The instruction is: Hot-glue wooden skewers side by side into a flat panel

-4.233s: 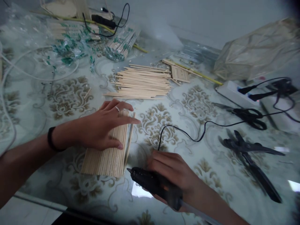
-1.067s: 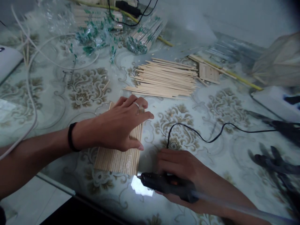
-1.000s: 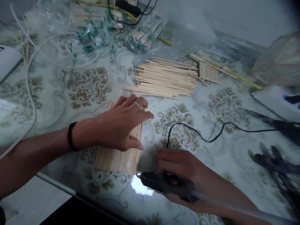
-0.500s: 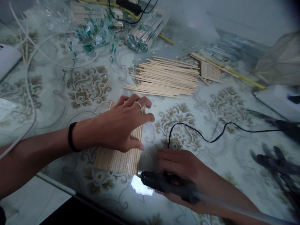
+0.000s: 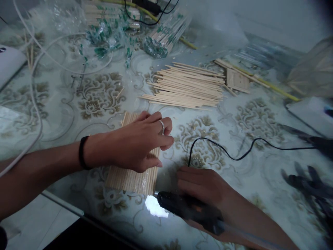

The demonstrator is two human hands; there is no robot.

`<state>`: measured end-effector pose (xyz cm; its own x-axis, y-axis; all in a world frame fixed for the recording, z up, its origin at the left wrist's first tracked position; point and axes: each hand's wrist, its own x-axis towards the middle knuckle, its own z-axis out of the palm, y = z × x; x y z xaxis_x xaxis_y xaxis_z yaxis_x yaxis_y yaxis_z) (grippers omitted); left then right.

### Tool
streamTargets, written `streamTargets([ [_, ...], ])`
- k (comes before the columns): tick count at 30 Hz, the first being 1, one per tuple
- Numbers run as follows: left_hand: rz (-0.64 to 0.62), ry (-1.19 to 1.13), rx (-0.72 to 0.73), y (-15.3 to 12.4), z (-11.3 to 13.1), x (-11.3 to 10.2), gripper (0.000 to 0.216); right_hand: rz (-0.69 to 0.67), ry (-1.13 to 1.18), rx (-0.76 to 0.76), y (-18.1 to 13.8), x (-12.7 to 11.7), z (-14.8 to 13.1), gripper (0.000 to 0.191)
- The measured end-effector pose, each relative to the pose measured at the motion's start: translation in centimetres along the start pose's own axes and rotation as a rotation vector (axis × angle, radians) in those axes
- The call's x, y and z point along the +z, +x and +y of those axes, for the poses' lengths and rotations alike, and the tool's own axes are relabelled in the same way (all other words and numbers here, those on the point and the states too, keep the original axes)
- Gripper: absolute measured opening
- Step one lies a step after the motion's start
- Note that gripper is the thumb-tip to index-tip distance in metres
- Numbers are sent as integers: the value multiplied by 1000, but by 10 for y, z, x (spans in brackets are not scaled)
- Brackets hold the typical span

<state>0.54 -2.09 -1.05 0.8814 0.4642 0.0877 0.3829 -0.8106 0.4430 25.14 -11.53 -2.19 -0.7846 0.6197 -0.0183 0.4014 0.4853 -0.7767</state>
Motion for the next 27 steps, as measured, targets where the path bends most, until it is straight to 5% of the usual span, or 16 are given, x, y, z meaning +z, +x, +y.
streamTargets([
  [15,-2,-5,5,1,-5,2,31,1,17,-28,0,0,4,44],
  [27,11,-19,14,0,-6,3,31,45,9,-50,-1,3,8,27],
])
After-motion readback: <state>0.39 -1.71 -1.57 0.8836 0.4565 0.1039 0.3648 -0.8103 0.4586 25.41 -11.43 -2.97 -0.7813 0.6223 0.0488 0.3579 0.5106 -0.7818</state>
